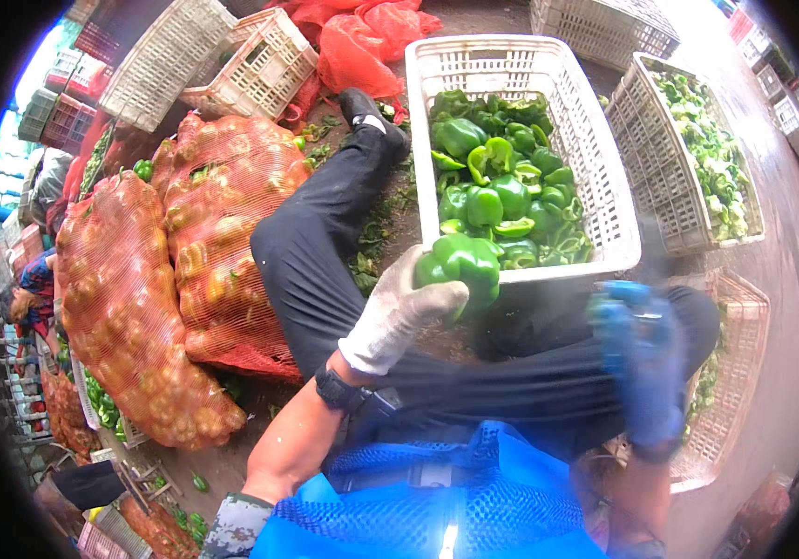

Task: Use a knife to trim the stems or tops off of green peppers and place them into a crate.

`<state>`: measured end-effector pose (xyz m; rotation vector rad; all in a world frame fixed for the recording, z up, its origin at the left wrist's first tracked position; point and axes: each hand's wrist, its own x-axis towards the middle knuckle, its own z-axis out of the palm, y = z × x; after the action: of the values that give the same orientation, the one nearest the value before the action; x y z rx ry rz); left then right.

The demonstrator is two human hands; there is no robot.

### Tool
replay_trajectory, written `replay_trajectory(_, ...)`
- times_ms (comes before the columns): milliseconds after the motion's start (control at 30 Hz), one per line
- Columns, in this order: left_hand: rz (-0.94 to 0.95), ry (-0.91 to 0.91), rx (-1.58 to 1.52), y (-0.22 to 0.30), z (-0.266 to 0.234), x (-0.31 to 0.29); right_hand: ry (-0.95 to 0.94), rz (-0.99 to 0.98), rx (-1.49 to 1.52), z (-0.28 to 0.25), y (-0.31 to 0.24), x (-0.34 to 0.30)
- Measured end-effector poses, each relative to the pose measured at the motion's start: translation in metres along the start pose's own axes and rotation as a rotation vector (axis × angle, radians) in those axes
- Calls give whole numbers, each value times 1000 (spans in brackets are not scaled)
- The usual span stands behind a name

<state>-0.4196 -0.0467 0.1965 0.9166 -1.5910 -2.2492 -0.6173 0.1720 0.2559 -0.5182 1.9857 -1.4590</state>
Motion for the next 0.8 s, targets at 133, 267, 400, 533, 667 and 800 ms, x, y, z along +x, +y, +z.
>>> replay_trajectory(133,29,-23,-21,3,3,14,485,-336,-553,-169,50,-17)
replay_trajectory(267,42,-8,25,-9,-4,27,696,-131,-1174,-297,119,-46)
replay_trajectory(400,11,21,-80,-20,3,32,787,106,-1294,-286,102,-42)
replay_trajectory(533,-26,83,-113,-29,12,40,378,-114,-519,-171,43,-7)
replay_trajectory(667,28,96,-36,-21,21,41,-75,-215,-313,-25,12,20)
replay_trajectory(800,52,160,20,-11,30,44,-217,-343,-381,41,24,45)
